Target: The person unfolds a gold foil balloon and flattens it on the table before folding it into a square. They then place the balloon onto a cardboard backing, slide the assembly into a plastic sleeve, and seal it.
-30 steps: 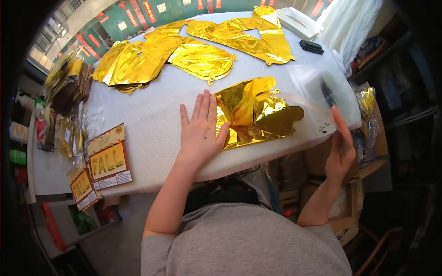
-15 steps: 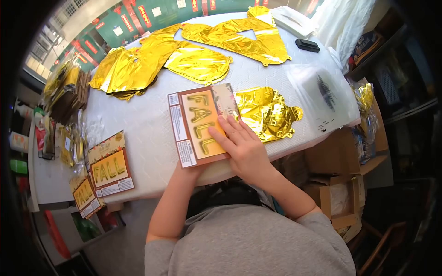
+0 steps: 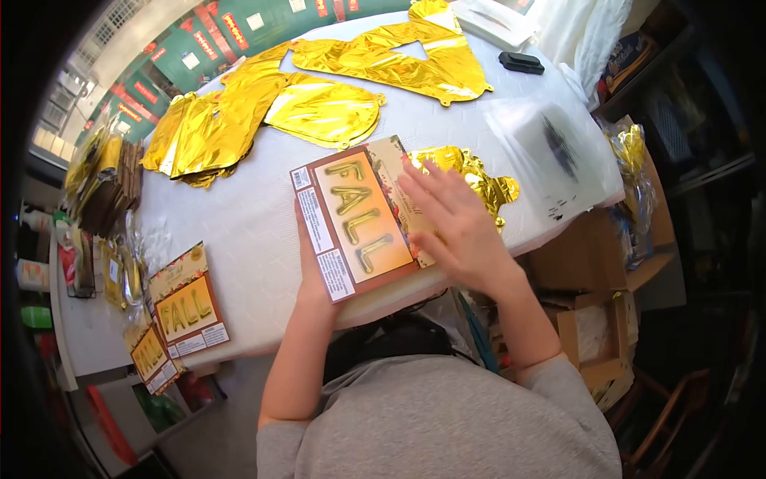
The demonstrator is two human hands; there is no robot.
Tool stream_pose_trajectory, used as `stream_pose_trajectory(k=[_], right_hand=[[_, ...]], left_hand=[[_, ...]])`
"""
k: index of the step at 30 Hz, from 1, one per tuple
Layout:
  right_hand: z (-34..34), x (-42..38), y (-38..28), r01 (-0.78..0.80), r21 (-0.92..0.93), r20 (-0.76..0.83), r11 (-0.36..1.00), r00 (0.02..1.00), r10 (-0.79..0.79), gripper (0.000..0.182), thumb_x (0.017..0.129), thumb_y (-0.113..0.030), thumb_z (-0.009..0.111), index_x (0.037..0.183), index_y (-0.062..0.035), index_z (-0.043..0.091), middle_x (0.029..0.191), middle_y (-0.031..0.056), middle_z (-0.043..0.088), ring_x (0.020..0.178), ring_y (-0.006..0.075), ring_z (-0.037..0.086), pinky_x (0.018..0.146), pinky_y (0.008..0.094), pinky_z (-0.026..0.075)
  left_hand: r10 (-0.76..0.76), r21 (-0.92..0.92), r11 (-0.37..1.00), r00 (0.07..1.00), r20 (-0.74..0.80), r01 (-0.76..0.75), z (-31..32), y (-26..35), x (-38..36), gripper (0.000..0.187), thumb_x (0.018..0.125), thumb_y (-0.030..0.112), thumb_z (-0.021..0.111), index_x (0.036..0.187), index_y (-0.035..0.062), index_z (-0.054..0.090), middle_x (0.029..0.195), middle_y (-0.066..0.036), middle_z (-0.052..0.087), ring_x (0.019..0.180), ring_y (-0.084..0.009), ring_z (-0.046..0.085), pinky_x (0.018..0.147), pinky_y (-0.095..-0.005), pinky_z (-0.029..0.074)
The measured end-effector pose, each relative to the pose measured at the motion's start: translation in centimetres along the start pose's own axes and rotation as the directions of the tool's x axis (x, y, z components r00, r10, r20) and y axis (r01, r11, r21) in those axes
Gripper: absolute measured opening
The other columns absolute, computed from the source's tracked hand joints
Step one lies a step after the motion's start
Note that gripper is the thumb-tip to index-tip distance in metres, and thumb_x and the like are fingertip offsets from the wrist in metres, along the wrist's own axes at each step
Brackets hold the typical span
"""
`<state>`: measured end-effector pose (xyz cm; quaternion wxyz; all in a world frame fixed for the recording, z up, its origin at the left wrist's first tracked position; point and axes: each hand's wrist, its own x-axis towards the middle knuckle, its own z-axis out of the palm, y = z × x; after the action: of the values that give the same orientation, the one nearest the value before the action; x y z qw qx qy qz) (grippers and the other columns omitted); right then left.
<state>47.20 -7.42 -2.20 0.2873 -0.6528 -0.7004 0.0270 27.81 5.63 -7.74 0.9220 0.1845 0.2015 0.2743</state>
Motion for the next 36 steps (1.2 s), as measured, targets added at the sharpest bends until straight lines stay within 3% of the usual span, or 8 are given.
stream_pose_trajectory(k=[10, 12, 15, 16, 20, 22, 25, 36], right_hand=[[1.6, -0.4, 2.2, -0.052, -0.176, 0.049, 0.983, 0.997, 0.061, 0.058, 0.104, -0.044, 0.059, 0.155, -0.0180, 0.055, 0.161, 0.0160, 0.048, 0.150, 0.0367, 0.044, 0.126, 0.0563, 0.028], [1.7, -0.5, 2.3, -0.062, -0.146, 0.030, 0.987, 0.997, 0.067, 0.057, 0.104, -0.044, 0.059, 0.155, -0.0183, 0.055, 0.158, 0.0159, 0.051, 0.149, 0.0358, 0.045, 0.125, 0.0573, 0.028], [1.9, -0.6, 2.3, -0.066, -0.115, -0.004, 0.991, 0.998, 0.066, 0.056, 0.104, -0.042, 0.059, 0.154, -0.0178, 0.057, 0.155, 0.0157, 0.052, 0.147, 0.0350, 0.047, 0.125, 0.0572, 0.028], [1.8, -0.7, 2.3, -0.069, -0.114, -0.006, 0.991, 0.998, 0.068, 0.056, 0.104, -0.042, 0.059, 0.154, -0.0178, 0.057, 0.155, 0.0157, 0.052, 0.147, 0.0350, 0.047, 0.125, 0.0572, 0.028], [1.6, -0.7, 2.1, -0.060, -0.125, 0.001, 0.990, 0.998, 0.061, 0.053, 0.103, -0.038, 0.061, 0.152, -0.0167, 0.058, 0.152, 0.0151, 0.053, 0.145, 0.0334, 0.047, 0.125, 0.0564, 0.027], [1.5, -0.7, 2.1, -0.059, -0.127, -0.001, 0.990, 0.998, 0.059, 0.053, 0.103, -0.037, 0.061, 0.152, -0.0165, 0.059, 0.151, 0.0150, 0.054, 0.145, 0.0331, 0.048, 0.125, 0.0563, 0.027], [1.5, -0.6, 2.1, -0.061, -0.134, 0.001, 0.989, 0.998, 0.061, 0.053, 0.104, -0.036, 0.060, 0.152, -0.0147, 0.059, 0.152, 0.0150, 0.053, 0.145, 0.0335, 0.047, 0.125, 0.0563, 0.027], [-0.1, 2.9, 5.3, -0.203, -0.061, -0.209, 0.977, 0.960, 0.186, 0.033, 0.098, -0.012, 0.069, 0.129, -0.0006, 0.069, 0.123, 0.0157, 0.065, 0.115, 0.0347, 0.061, 0.101, 0.0437, 0.050]], left_hand=[[-0.012, 0.037, 0.999, 0.994, -0.111, 0.017, -1.3, 0.6, -0.6, 0.078, 0.109, 0.069, 0.030, 0.163, 0.0127, 0.039, 0.157, -0.015, 0.052, 0.139, -0.0335, 0.057, 0.116, -0.0521, 0.048], [0.213, 0.960, -0.160, 0.942, 0.260, -0.229, -1.5, 1.5, -1.8, 0.074, 0.111, 0.061, 0.032, 0.163, 0.0082, 0.037, 0.159, -0.016, 0.050, 0.144, -0.0315, 0.052, 0.122, -0.0478, 0.040], [0.180, 0.664, 0.737, 0.983, -0.018, -0.123, 1.2, 3.2, -2.2, 0.069, 0.114, 0.048, 0.031, 0.165, 0.0023, 0.032, 0.163, -0.017, 0.044, 0.151, -0.0291, 0.043, 0.128, -0.0430, 0.029], [0.360, 0.610, 0.711, 0.926, 0.112, -0.350, 2.0, 3.5, -1.9, 0.065, 0.115, 0.039, 0.027, 0.165, -0.0022, 0.028, 0.168, -0.018, 0.038, 0.157, -0.0273, 0.033, 0.131, -0.0390, 0.021], [0.610, 0.811, 0.429, 0.790, 0.065, -0.398, 3.5, 4.4, -2.3, 0.061, 0.114, 0.032, 0.038, 0.167, 0.0033, 0.029, 0.175, -0.015, 0.026, 0.161, -0.0314, 0.027, 0.129, -0.0441, 0.026], [0.407, 0.910, -0.329, 0.831, 0.379, -0.253, 4.9, 4.0, -2.6, 0.065, 0.110, 0.030, 0.050, 0.168, 0.0074, 0.031, 0.178, -0.015, 0.019, 0.165, -0.0326, 0.015, 0.131, -0.0498, 0.014], [0.210, 0.712, -0.680, 0.883, 0.420, -0.177, 6.1, 2.9, -1.8, 0.076, 0.102, 0.030, 0.064, 0.168, 0.0123, 0.032, 0.177, -0.020, 0.015, 0.163, -0.0408, 0.015, 0.129, -0.0626, 0.006], [0.103, 0.584, -0.799, 0.922, 0.373, -0.147, 2.7, 0.8, 0.2, 0.071, 0.106, 0.042, 0.053, 0.169, 0.0149, 0.032, 0.177, -0.017, 0.021, 0.164, -0.0395, 0.014, 0.128, -0.0650, 0.005]])
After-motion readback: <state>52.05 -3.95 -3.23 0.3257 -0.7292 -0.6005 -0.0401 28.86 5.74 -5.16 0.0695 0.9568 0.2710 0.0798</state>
